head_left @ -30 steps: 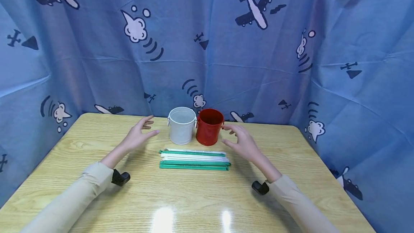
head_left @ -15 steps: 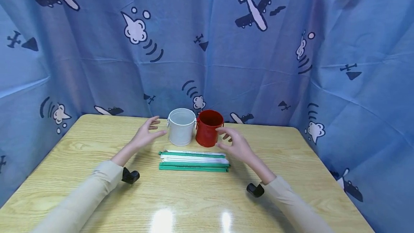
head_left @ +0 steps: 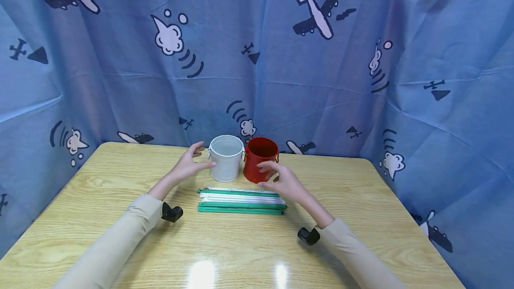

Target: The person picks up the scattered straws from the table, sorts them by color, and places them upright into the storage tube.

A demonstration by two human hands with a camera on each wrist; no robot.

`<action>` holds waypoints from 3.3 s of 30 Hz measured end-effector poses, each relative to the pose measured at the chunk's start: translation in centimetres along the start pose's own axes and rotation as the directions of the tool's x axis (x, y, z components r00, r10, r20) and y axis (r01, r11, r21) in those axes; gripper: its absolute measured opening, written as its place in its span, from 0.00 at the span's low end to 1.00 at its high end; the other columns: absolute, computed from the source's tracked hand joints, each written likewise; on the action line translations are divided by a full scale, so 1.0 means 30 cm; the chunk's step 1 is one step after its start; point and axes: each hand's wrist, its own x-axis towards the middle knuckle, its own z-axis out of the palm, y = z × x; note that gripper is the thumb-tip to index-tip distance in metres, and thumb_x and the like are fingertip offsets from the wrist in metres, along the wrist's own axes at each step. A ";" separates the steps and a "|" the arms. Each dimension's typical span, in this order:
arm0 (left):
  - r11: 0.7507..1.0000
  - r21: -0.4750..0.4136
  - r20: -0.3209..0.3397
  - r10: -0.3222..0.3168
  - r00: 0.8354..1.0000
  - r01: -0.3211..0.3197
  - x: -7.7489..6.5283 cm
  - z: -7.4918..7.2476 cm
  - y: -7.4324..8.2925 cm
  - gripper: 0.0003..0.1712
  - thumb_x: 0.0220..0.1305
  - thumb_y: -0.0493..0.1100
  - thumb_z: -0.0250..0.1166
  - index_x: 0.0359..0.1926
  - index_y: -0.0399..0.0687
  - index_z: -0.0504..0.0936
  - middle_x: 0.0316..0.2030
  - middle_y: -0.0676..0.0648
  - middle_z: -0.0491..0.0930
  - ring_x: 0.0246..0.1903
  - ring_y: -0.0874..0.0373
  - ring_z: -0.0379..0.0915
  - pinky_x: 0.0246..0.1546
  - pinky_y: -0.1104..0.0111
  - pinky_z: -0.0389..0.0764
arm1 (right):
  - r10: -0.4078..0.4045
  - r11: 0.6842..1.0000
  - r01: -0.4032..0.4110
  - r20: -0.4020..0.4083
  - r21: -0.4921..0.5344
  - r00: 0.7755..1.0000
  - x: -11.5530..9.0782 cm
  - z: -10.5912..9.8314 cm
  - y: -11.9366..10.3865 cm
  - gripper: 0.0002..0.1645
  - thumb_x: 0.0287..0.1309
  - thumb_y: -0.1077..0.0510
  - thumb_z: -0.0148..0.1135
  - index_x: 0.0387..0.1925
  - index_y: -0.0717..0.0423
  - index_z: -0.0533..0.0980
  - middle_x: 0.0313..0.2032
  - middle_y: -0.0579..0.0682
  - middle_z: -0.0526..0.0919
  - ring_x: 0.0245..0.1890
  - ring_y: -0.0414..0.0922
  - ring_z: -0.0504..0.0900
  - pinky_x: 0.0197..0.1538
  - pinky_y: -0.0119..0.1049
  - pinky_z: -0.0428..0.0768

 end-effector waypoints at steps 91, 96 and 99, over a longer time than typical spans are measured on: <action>0.986 -0.157 0.000 0.052 0.999 -0.051 0.080 0.109 -0.018 0.53 0.49 0.40 0.75 0.71 0.43 0.54 0.66 0.38 0.62 0.68 0.40 0.56 0.68 0.45 0.62 | -0.033 0.977 0.138 0.532 -0.160 0.846 0.031 0.107 -0.005 0.16 0.53 0.64 0.68 0.46 0.53 0.82 0.33 0.45 0.84 0.32 0.35 0.76 0.38 0.22 0.78; 0.986 -0.160 0.006 0.056 0.998 -0.054 0.080 0.109 -0.017 0.53 0.50 0.40 0.75 0.72 0.43 0.53 0.67 0.38 0.61 0.68 0.40 0.56 0.68 0.45 0.61 | -0.015 0.974 0.131 0.527 -0.183 0.850 0.033 0.113 -0.006 0.14 0.55 0.63 0.67 0.45 0.53 0.83 0.33 0.44 0.84 0.32 0.35 0.76 0.39 0.22 0.78; 0.988 -0.143 0.000 0.056 0.998 -0.055 0.080 0.109 -0.018 0.53 0.50 0.40 0.75 0.71 0.43 0.54 0.66 0.38 0.62 0.67 0.40 0.57 0.67 0.45 0.62 | -0.018 0.973 0.135 0.525 -0.186 0.851 0.034 0.116 -0.005 0.13 0.55 0.63 0.67 0.44 0.53 0.83 0.33 0.44 0.84 0.32 0.35 0.76 0.39 0.21 0.77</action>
